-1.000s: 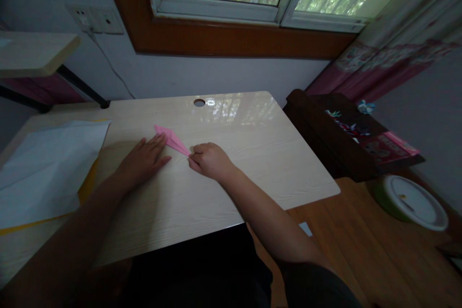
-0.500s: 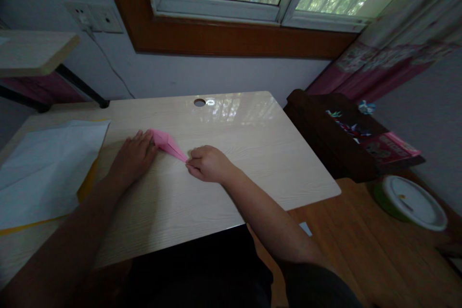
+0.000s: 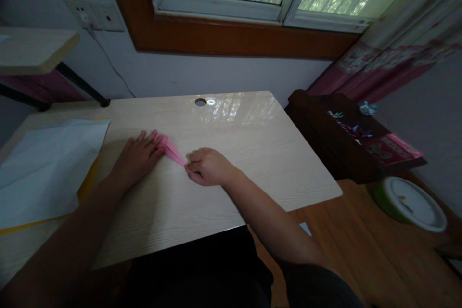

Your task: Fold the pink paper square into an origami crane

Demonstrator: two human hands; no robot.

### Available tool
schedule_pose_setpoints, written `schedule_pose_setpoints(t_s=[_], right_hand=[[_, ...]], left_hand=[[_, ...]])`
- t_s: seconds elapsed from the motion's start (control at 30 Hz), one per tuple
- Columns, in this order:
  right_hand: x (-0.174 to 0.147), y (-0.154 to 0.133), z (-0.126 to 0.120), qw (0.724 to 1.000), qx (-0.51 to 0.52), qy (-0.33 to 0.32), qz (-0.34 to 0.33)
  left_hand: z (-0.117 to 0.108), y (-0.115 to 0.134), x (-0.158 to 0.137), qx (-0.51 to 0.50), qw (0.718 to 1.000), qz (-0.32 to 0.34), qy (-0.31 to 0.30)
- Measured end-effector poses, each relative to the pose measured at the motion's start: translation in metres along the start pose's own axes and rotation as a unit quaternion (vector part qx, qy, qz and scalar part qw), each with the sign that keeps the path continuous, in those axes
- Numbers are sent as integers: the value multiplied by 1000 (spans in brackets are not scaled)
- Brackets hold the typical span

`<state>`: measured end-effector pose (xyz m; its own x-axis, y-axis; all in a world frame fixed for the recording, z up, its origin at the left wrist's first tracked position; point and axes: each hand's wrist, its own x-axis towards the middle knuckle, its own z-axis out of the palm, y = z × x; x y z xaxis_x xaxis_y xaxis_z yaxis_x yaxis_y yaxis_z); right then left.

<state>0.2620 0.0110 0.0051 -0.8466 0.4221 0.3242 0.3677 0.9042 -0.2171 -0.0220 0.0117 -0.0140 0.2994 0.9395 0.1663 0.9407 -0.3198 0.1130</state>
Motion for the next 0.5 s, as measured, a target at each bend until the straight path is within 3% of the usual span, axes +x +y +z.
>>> schedule_pose_setpoints(t_s=[0.33,0.5], right_hand=[[1,2,2,1000,-7,5,-10],[1,3,5,1000,-10,16,-14]], left_hand=[[3,-12,10,12,997,-74,18],[14,-24,10,10,992,-99,76]])
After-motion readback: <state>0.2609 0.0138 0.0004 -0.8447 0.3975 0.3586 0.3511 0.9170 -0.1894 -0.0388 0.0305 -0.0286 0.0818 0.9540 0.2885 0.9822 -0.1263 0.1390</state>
